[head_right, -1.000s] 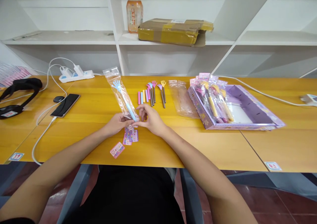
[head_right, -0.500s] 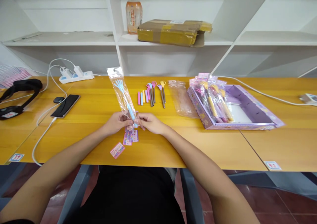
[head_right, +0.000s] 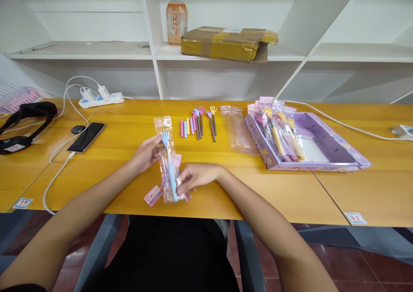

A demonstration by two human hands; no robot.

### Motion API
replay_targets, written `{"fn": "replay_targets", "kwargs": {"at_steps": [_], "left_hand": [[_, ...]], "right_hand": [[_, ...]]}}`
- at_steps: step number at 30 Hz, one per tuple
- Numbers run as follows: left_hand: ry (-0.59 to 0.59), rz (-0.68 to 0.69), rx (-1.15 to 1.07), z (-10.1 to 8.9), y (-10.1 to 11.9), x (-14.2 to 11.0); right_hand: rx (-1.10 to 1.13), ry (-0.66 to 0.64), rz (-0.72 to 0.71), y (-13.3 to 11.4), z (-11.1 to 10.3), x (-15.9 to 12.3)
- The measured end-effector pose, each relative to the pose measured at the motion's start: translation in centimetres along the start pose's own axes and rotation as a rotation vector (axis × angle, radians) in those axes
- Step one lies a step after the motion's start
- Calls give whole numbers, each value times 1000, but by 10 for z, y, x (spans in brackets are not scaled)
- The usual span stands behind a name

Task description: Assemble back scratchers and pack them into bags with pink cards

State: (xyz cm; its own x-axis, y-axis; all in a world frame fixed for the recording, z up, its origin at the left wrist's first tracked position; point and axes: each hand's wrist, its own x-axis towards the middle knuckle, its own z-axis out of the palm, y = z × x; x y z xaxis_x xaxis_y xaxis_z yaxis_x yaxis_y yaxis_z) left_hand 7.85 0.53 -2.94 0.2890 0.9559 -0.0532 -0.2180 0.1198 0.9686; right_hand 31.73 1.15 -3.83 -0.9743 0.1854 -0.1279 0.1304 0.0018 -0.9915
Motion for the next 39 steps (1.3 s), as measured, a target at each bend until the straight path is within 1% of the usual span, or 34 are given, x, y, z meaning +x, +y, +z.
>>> {"fn": "replay_targets", "kwargs": {"at_steps": [1, 2, 3, 5, 6, 7, 8, 9, 11, 12, 13, 14, 15, 17, 19, 21, 23, 27, 30, 33, 35, 39], "left_hand": [[59, 4, -25, -1, 0, 1], [95, 6, -27, -2, 1, 2], [109, 3, -17, -3, 1, 3], [92, -23, 9, -3, 0, 2], [74, -39, 18, -2, 0, 1], [51, -56, 28, -1, 0, -1], [19, -73, 41, 1, -1, -2], [-24, -92, 53, 3, -1, -5], [-133, -142, 78, 7, -2, -9], [-187, -167, 89, 8, -4, -10], [-234, -188, 103, 9, -5, -12], [-276, -206, 122, 10, -7, -13], [-309, -221, 146, 10, -9, -13], [-347, -249, 205, 11, -13, -15], [-370, -276, 277, 12, -16, -17], [-360, -268, 358, 14, -18, -19], [-313, -195, 444, 15, -17, -21], [-194, 45, 561, 13, -13, -18], [-132, 117, 558, 10, -13, -12], [-81, 121, 524, 7, -16, -8], [-56, 119, 506, 5, -18, -6], [-59, 93, 455, 3, -21, -5]], "right_hand": [[-18, -126, 47, -4, 3, 0], [-31, -219, 85, -7, 6, 0], [-36, -280, 116, -9, 8, 0], [-21, -338, 164, -11, 9, -1], [-8, -331, 178, -10, 7, -3], [2, -297, 181, -7, 4, -4], [1, -218, 163, -3, -1, -5], [-20, -82, 119, 3, -6, -5], [-168, 315, -14, 14, -17, -4], [-297, 516, -78, 19, -21, -2], [-444, 678, -126, 23, -24, 0], [-589, 782, -151, 27, -25, 3], [-713, 830, -156, 29, -25, 5], [-853, 827, -126, 32, -23, 8], [-889, 805, -92, 33, -21, 9], [-887, 799, -80, 34, -20, 9], [-852, 798, -76, 35, -22, 8], [-764, 836, -52, 37, -28, 7], [-704, 852, -30, 39, -29, 6], [-618, 852, 23, 38, -29, 5], [-562, 822, 64, 35, -28, 2], [-500, 762, 120, 28, -27, -2]]}}
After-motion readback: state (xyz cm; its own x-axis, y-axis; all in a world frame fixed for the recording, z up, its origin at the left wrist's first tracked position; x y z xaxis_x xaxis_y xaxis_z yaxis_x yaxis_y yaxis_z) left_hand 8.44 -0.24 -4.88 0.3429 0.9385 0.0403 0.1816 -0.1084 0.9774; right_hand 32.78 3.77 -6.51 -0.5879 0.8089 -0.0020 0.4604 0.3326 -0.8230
